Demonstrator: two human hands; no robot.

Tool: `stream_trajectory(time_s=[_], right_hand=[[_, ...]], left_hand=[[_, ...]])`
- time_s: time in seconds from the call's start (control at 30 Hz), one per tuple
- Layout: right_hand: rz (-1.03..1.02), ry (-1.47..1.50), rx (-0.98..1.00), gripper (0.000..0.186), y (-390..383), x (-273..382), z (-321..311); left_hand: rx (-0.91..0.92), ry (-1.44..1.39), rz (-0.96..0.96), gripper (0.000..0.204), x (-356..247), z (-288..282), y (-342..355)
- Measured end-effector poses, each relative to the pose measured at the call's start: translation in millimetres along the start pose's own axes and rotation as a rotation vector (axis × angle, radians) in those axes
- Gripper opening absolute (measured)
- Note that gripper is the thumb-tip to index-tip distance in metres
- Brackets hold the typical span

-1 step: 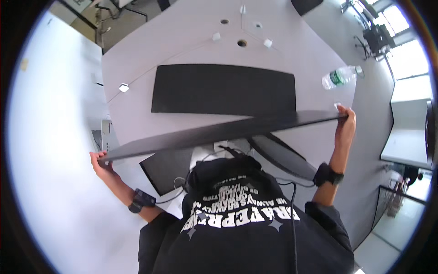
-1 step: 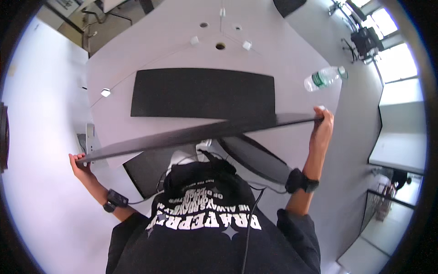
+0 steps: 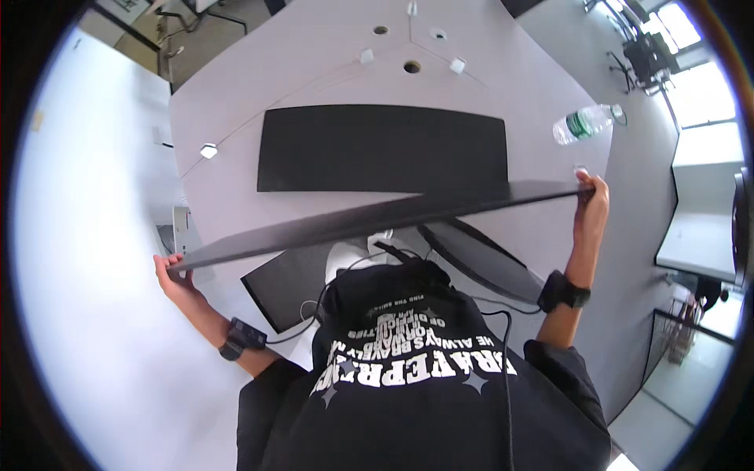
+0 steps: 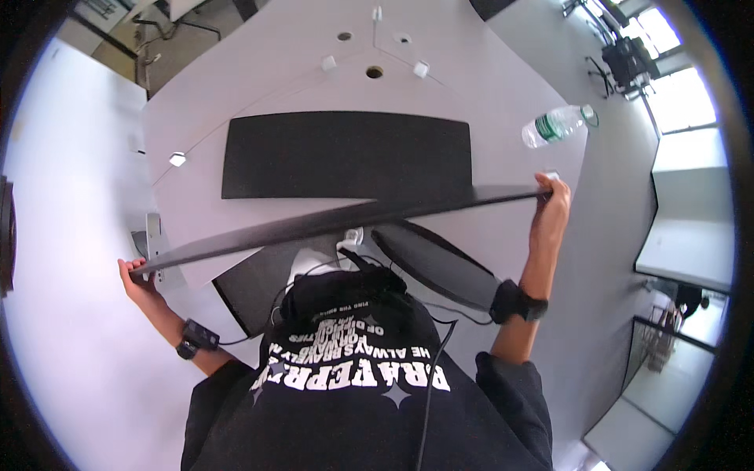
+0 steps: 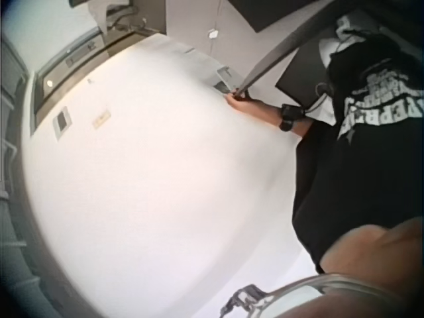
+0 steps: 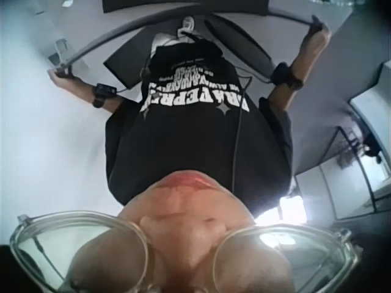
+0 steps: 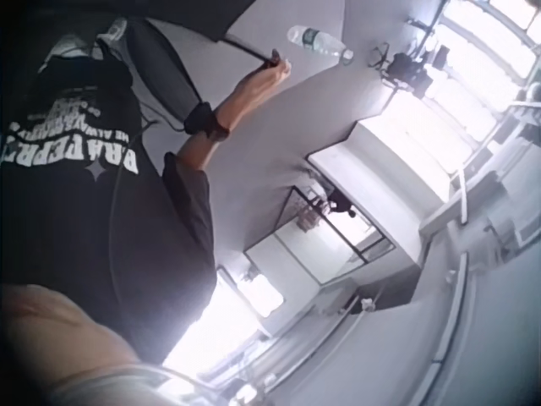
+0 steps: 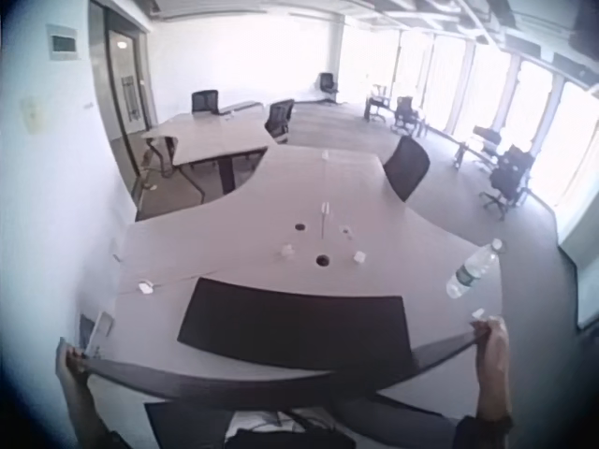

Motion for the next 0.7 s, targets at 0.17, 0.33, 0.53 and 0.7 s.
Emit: stream_trajectory(time_s=[0.17,0.33,0.53,0.7], right_hand=[[0.136,-0.072,0.028,0.021,14,-41,17],[0.242,-0.161,-0.056,0.019,26,-72,16],[0.275,-0.157,-0.097,0.019,39,-79,32],[0.32,-0.148,-0.063,0.022,35,-86,41]], left_hand=[[0.062,0.095,-0.014,0.025,49,68,51],[0.179,0.173,-0.026,0.024,84,122,70],[0.221,0.207,-0.07,0.025,110,162,86],[0.226,0.233,-0.07,0.023,127,162,106]])
Point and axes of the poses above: each hand's wrist, its own y-axis towards the middle knuckle, its own z-axis out of the palm, x = y × z, the point moved 1 cm from there along y, towards the middle knuckle, and after that the axes turned 9 degrees about -x, right-handed, at the moved point
